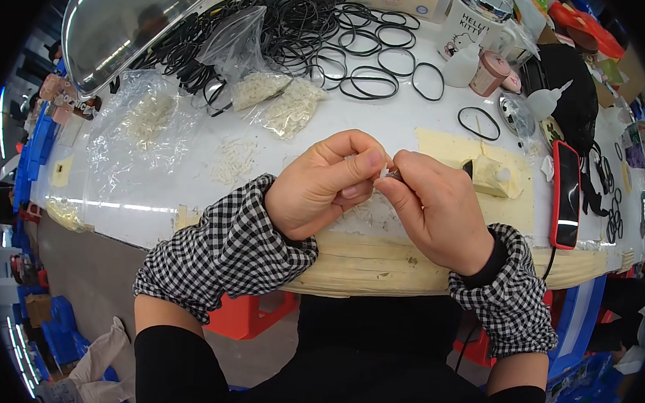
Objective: Manually assemble small plastic components and secure them with rubber bands on a factory workbench.
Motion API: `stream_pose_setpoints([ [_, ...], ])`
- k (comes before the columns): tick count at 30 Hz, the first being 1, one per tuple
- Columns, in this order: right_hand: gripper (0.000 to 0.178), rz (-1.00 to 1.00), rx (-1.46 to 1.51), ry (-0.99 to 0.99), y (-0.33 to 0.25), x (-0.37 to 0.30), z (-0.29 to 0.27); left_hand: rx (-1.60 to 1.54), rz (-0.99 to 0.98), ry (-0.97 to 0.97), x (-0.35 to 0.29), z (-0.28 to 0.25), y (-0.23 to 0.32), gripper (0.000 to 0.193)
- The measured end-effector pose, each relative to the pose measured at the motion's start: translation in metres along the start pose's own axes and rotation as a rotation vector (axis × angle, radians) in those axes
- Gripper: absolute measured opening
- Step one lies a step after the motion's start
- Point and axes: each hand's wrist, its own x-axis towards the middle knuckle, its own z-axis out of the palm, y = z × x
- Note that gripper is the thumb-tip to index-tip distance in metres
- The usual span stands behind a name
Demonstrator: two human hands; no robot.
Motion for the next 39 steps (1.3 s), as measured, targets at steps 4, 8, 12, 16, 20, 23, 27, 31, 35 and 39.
stream_pose_setpoints([
  [4, 0.02, 0.012, -0.028, 0.007, 0.002, 0.0, 0.001, -0.027, -0.033, 0.0, 0.0, -0.002, 0.001, 0.016],
  [8, 0.019, 0.027, -0.03, 0.027, 0.002, 0.001, 0.003, 0.006, -0.034, 0.01, 0.001, 0.001, 0.002, 0.016],
  [12, 0.018, 0.011, -0.074, 0.06, 0.0, 0.001, 0.002, 0.1, -0.067, 0.064, 0.0, 0.002, 0.004, 0.02],
  [16, 0.019, -0.044, -0.086, -0.006, -0.002, -0.004, -0.001, -0.015, -0.096, 0.11, 0.0, -0.004, 0.007, 0.021],
  [20, 0.02, -0.006, -0.271, -0.097, -0.001, -0.019, -0.005, -0.314, -0.067, 0.204, 0.0, -0.005, 0.013, 0.018],
  [23, 0.021, -0.003, -0.424, -0.127, 0.001, -0.028, -0.01, -0.321, -0.044, 0.275, 0.0, -0.01, 0.014, 0.018],
  [27, 0.019, 0.002, -0.288, -0.031, -0.01, -0.017, -0.02, -0.334, 0.024, 0.315, 0.0, -0.019, 0.022, 0.02],
  [31, 0.016, 0.002, -0.041, 0.02, -0.019, 0.039, -0.019, -0.452, 0.155, 0.447, -0.013, -0.022, 0.048, 0.018],
  [35, 0.039, -0.042, -0.004, 0.077, 0.009, 0.137, 0.011, -0.536, 0.281, 0.468, -0.033, -0.036, 0.059, 0.017],
  [39, 0.066, 0.26, 0.207, -0.003, 0.04, 0.216, 0.042, -0.651, 0.32, 0.423, -0.025, -0.047, 0.066, 0.018],
])
